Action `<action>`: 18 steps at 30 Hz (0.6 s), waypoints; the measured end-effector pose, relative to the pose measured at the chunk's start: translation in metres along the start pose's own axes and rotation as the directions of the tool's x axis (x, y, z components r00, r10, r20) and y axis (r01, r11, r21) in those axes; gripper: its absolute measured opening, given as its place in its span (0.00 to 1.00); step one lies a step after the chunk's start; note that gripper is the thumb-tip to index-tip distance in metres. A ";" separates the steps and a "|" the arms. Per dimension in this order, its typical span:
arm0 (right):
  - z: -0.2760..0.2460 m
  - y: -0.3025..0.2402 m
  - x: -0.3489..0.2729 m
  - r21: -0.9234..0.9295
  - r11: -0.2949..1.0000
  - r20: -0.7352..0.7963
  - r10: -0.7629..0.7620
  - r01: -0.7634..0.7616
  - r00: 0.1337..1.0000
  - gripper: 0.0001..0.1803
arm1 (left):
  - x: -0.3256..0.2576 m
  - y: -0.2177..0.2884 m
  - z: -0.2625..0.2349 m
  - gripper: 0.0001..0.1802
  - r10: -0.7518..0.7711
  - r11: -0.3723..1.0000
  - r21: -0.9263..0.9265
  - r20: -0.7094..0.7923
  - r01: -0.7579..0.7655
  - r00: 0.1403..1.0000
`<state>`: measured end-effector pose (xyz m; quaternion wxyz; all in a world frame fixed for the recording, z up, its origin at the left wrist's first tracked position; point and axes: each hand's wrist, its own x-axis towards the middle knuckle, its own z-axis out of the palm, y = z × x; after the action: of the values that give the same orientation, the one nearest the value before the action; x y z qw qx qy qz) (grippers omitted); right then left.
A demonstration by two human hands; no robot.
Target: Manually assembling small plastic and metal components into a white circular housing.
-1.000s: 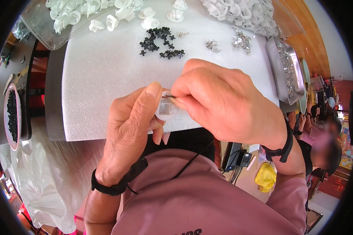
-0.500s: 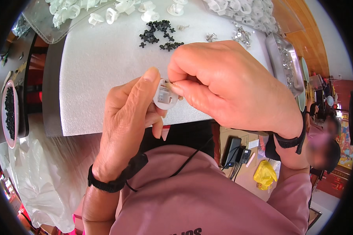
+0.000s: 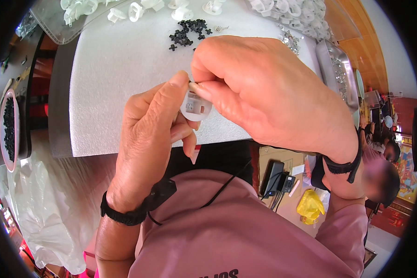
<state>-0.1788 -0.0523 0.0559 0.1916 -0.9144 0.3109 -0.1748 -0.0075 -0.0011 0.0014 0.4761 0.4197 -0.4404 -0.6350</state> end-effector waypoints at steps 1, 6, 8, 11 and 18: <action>0.001 -0.002 0.001 -0.006 1.000 0.006 0.022 -0.022 1.000 0.08 | 0.000 0.000 0.000 0.25 -0.020 1.000 -0.012 -0.005 0.020 1.000; 0.008 -0.005 0.000 0.014 1.000 -0.088 0.007 -0.006 0.996 0.08 | 0.001 0.004 0.001 0.25 -0.105 0.991 -0.079 -0.003 0.104 0.994; 0.011 -0.005 -0.002 0.088 0.996 -0.132 0.008 0.004 0.991 0.07 | 0.001 0.005 0.000 0.25 -0.127 0.987 -0.102 -0.009 0.126 0.992; 0.014 -0.007 -0.004 0.123 0.992 -0.158 0.012 0.007 0.987 0.07 | 0.000 0.004 0.000 0.25 -0.156 0.979 -0.138 -0.016 0.153 0.988; 0.018 -0.011 -0.005 0.111 0.994 -0.214 0.019 0.005 0.977 0.05 | 0.000 0.004 0.004 0.25 -0.154 0.967 -0.208 -0.020 0.147 0.988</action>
<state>-0.1691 -0.0365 0.0444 0.2082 -0.8768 0.3229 -0.2890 -0.0104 -0.0009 0.0067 0.4753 0.4118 -0.3303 -0.7038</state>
